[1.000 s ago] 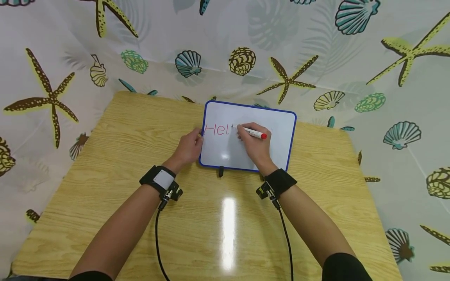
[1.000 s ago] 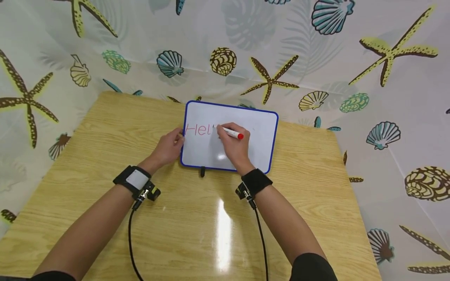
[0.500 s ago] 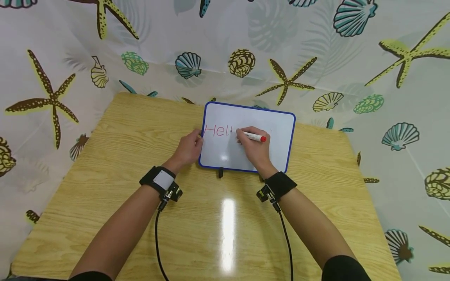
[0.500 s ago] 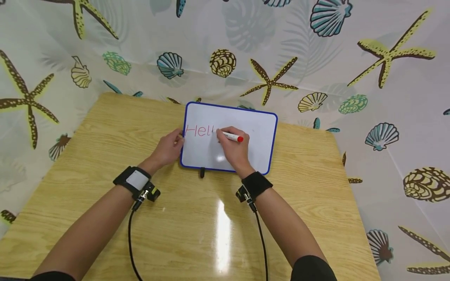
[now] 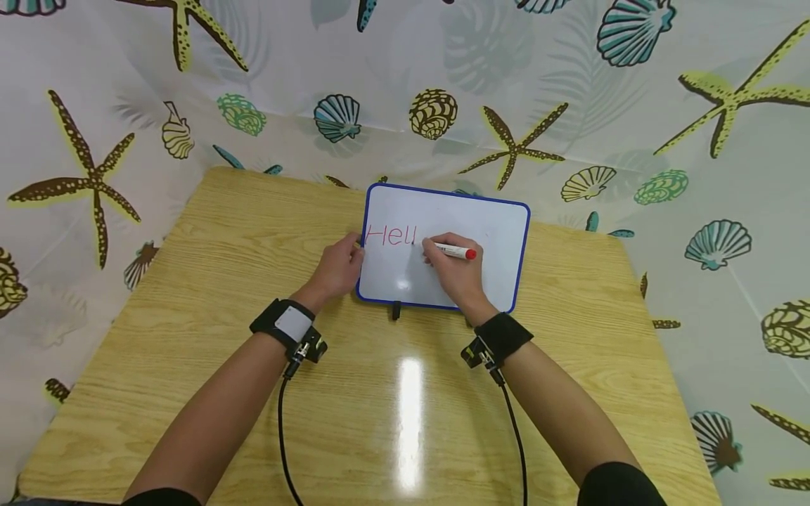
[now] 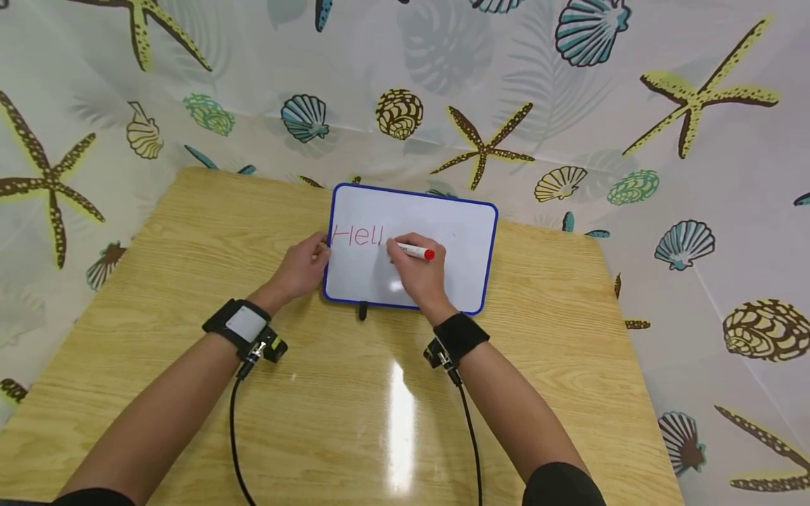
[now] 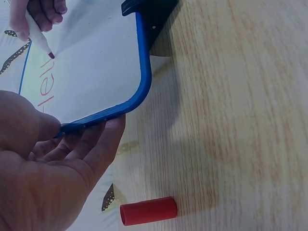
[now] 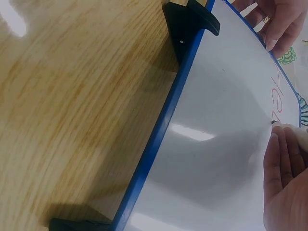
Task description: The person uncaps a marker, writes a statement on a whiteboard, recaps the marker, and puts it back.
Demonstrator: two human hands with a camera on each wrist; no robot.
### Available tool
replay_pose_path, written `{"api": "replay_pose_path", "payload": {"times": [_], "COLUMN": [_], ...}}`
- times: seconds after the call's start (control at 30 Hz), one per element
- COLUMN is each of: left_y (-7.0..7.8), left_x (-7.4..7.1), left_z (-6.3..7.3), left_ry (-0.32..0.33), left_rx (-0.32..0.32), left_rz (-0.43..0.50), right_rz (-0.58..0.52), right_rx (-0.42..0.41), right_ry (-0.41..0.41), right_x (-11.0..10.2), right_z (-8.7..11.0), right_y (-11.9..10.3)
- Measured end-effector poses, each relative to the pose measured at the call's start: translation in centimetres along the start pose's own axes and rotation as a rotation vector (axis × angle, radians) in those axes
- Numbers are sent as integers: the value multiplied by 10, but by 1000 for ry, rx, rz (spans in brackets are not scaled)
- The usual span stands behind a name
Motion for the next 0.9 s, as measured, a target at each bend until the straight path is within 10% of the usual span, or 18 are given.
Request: {"api": "replay_pose_path", "payload": {"times": [0.9], "left_y": [-2], "left_x": [2], "left_z": [-2], "left_ry": [4], "left_rx": [-5], "left_rz": [7], "right_rz": [20], "right_rx": [-10], "right_ry": [15], "right_x": [-6], "right_z": [2], "right_y": [1]}}
Point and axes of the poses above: each hand's wrist, its own z-axis away from the middle knuckle, its own x-axis out of the palm, y = z × x, the point moved 5 cm from there along -z, towards the middle knuckle, and after that the axes turned 4 degrees about z, right-handed, at the moved point
